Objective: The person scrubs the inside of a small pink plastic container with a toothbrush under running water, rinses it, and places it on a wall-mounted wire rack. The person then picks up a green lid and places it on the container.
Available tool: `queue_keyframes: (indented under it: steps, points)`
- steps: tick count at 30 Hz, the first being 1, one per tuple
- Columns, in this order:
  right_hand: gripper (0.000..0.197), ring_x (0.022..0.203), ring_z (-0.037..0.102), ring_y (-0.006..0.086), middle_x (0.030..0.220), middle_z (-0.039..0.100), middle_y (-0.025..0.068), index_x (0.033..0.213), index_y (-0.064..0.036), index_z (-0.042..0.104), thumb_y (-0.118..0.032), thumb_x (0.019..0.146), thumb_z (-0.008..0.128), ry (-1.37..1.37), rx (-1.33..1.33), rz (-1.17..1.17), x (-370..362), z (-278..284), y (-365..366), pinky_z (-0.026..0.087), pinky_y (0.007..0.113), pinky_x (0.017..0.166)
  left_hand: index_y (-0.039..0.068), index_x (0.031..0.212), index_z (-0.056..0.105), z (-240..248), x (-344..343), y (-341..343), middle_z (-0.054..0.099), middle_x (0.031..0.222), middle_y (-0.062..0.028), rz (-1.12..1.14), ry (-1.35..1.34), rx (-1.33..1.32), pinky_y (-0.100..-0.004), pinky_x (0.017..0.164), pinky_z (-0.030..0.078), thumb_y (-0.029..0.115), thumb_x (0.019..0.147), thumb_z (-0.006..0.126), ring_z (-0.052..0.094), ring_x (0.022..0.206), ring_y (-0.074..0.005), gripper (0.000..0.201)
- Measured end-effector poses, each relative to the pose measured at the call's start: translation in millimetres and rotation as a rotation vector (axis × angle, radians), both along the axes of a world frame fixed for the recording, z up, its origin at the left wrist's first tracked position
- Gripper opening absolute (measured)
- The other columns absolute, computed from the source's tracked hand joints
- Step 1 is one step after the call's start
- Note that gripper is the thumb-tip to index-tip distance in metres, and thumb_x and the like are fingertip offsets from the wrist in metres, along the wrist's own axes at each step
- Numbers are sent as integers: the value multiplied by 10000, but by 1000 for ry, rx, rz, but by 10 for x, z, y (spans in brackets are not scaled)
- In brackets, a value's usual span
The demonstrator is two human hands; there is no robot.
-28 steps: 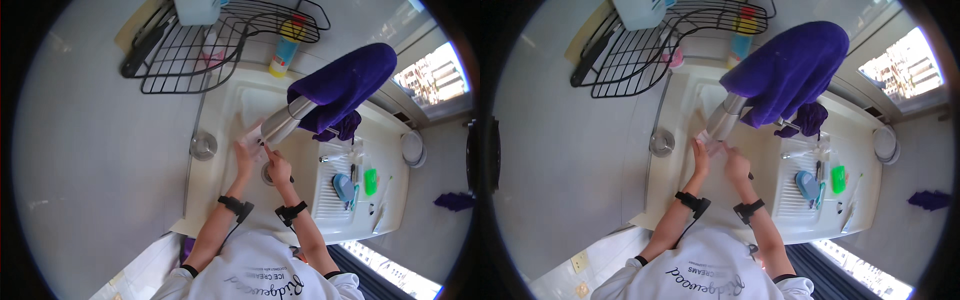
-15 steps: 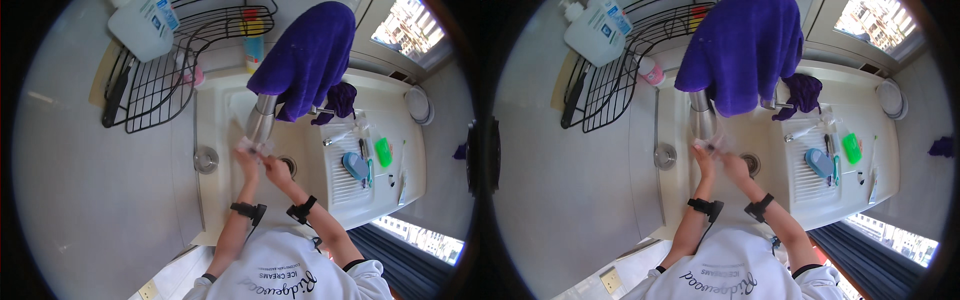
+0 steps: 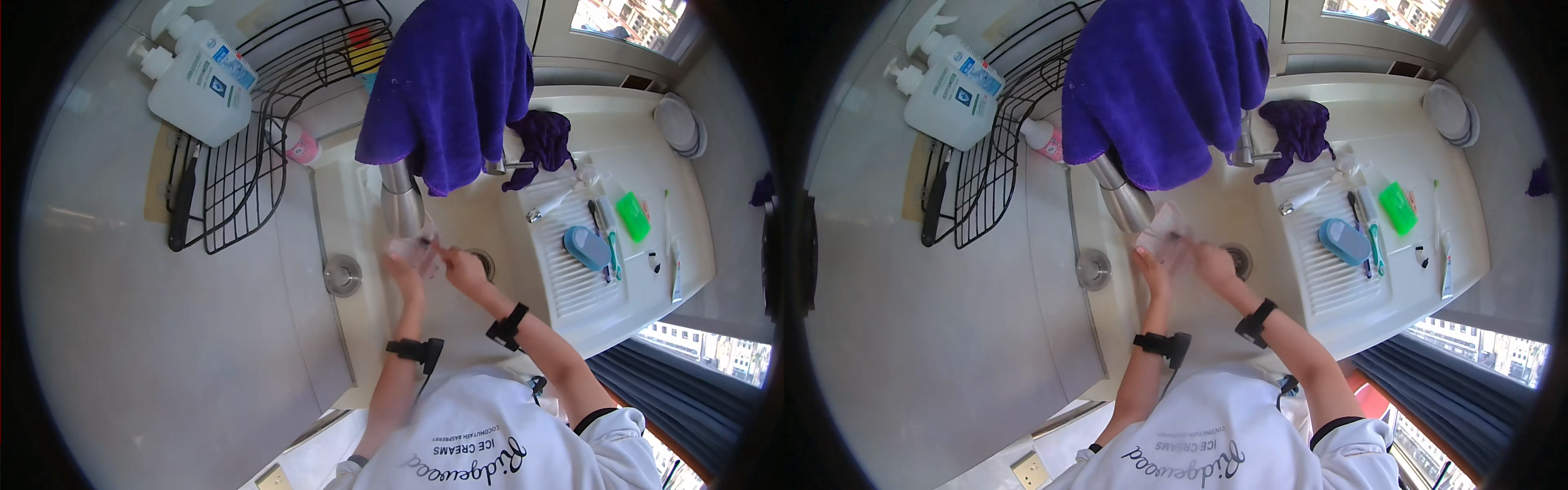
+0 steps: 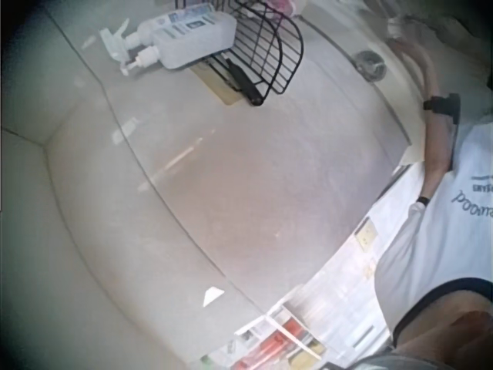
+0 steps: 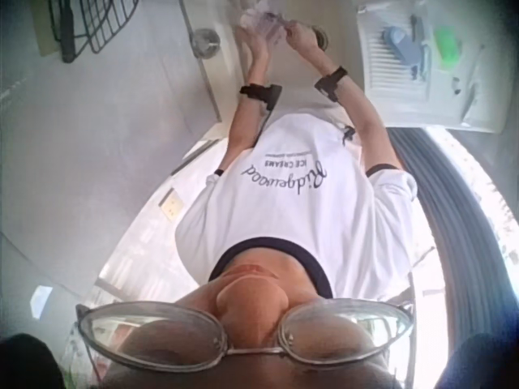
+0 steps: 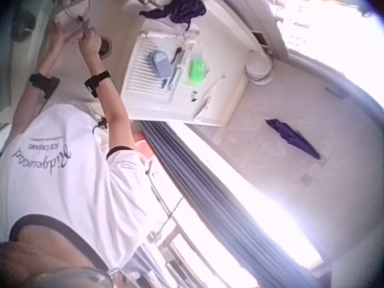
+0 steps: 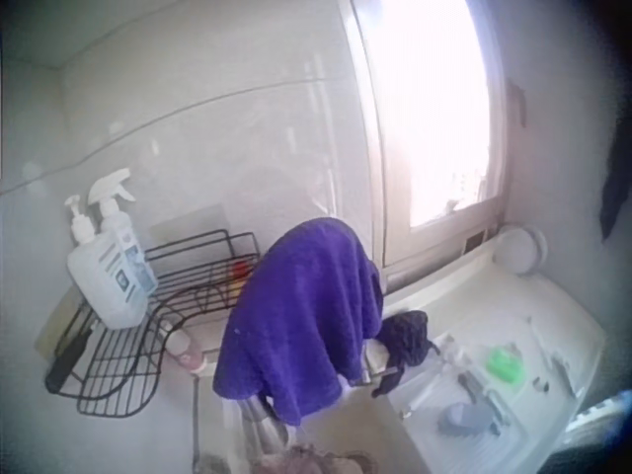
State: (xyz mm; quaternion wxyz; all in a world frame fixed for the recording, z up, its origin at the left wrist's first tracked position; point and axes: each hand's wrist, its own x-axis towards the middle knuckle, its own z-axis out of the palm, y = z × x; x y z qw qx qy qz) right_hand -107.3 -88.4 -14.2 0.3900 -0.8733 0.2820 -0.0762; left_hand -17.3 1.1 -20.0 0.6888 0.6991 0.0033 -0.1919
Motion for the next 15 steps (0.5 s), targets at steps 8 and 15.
queue_keyframes:
  steps: [8, 15]
  points:
    - [430, 755, 589, 335, 798, 614, 150, 1096, -130, 598, -20, 694, 492, -105, 161, 22, 39, 209, 255, 467, 402, 666, -17, 1314, 224, -67, 153, 8, 315, 1298, -207, 7, 36, -23, -347, 953, 346, 498, 924, 273, 385, 1184, -302, 647]
    - [439, 761, 591, 328, 794, 615, 135, 1112, -162, 589, -29, 704, 496, -121, 156, -12, 45, 182, 245, 470, 405, 673, -39, 1233, 297, -222, 145, -4, 374, 1208, -241, 76, -165, 107, -399, 907, 371, 474, 931, 254, 425, 1092, -340, 597]
